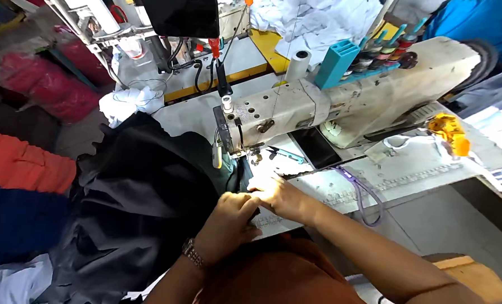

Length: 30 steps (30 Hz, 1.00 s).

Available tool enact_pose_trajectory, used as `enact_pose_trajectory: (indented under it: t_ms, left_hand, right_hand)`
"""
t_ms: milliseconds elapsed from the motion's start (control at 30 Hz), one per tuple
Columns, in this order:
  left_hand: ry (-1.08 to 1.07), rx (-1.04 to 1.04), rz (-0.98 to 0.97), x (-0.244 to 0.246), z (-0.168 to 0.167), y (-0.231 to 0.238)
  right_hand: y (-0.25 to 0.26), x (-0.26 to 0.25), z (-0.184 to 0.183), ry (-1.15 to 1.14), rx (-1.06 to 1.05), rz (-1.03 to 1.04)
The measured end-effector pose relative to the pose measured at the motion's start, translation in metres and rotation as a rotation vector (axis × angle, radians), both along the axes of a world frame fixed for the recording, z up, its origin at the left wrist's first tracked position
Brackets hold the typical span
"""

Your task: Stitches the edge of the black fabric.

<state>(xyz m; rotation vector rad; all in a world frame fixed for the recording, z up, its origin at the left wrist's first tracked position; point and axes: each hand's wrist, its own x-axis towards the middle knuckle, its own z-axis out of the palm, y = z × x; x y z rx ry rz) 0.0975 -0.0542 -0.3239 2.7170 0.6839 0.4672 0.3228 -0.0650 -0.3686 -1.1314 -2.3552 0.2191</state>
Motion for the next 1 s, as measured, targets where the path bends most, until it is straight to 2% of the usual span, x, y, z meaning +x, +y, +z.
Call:
enact_pose_trajectory:
  t_ms: [133, 267, 467, 767, 900, 1000]
  left_hand:
    - [0.08, 0.132, 0.164, -0.014, -0.023, 0.024]
    - [0.167, 0.281, 0.256, -0.019, -0.018, 0.043]
    - [0.128, 0.153, 0.179, -0.017, -0.022, 0.045]
    - [0.096, 0.173, 0.166, -0.016, -0.029, 0.078]
    - [0.157, 0.185, 0.154, -0.014, -0.033, 0.103]
    - [0.267, 0.28, 0.2, -0.014, -0.022, 0.106]
  right_hand:
    - [-0.003, 0.009, 0.008, 0.027, -0.075, 0.021]
    - [0.003, 0.005, 0.009, 0.058, -0.117, 0.029]
    - [-0.006, 0.003, 0.0, 0.026, -0.078, -0.021]
    - [0.017, -0.004, 0.0, -0.004, -0.032, -0.08]
    - [0.029, -0.004, -0.007, 0.057, -0.019, -0.098]
    - [0.031, -0.006, -0.012, 0.101, -0.037, -0.123]
